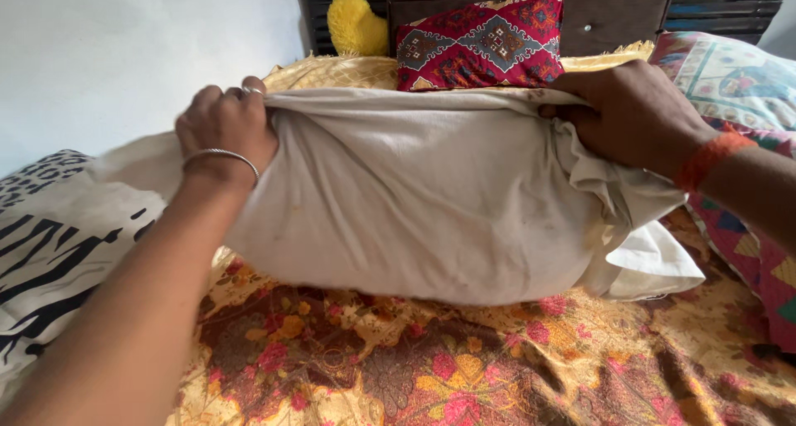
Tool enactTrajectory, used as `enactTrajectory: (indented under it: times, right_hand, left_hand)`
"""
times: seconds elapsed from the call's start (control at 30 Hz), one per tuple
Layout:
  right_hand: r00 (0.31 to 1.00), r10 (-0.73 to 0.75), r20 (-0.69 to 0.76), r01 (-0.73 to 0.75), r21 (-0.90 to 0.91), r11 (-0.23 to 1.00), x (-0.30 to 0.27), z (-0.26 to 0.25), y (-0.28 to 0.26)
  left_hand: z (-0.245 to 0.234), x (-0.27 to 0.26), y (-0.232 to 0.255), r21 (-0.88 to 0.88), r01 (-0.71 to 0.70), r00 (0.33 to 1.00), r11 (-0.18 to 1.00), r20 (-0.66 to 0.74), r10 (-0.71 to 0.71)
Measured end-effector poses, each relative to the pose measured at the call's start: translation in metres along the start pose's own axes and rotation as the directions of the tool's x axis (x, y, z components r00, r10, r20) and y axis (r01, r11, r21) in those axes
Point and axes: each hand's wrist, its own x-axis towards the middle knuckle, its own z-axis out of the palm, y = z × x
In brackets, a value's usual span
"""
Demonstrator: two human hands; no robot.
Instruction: The person inserts a pillow into a white pillowcase on a bed. They align the pillow, tuck it into the case, smooth the fabric, and adjust the corners to fit properly.
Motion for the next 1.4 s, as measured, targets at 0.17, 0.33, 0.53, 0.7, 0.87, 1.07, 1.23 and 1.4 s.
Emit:
enactTrajectory:
  times: [0.17,0.33,0.53,0.7,0.87,1.07,1.23,1.4]
  right_hand:
    - [0.983,0.142,0.116,-0.142,-0.007,0.990,0.012,0.029,0.002]
    - [0.958,0.256,0.131,-0.253,-0.038,0.967,0.030,0.057,0.001]
    - [0.924,0.357,0.139,-0.365,0.035,0.930,0.041,0.075,0.001]
    - [0.931,0.344,0.122,-0.348,0.014,0.937,0.042,0.093,-0.002]
    - [0.968,0.232,0.095,-0.231,-0.020,0.973,0.040,0.106,-0.003]
    - [0.916,0.310,0.256,-0.321,0.002,0.947,0.027,0.133,-0.018]
    - [0.828,0.272,0.490,-0.159,-0.260,0.952,0.019,0.166,-0.015]
    - [0.513,0.306,0.802,-0.251,-0.201,0.947,-0.038,0.206,-0.025]
  left_hand:
    - [-0.021,0.004,0.006,0.089,0.045,0.975,0.995,0.215,-0.063]
    - [0.001,0.007,0.007,0.076,0.141,0.935,0.987,0.319,-0.158]
    - [0.037,0.001,0.031,0.002,0.215,0.940,0.977,0.271,-0.207]
    - [0.046,-0.032,0.086,-0.144,0.193,0.977,0.970,0.117,-0.177]
    - [0.042,-0.083,0.139,-0.252,0.023,0.910,0.967,0.407,0.084]
    - [0.064,-0.104,0.142,-0.276,0.116,0.736,0.954,0.669,0.104]
    - [0.080,-0.124,0.138,-0.211,0.092,0.568,0.973,0.814,0.123]
    - [0.081,-0.134,0.128,-0.231,0.030,0.566,0.973,0.806,0.174]
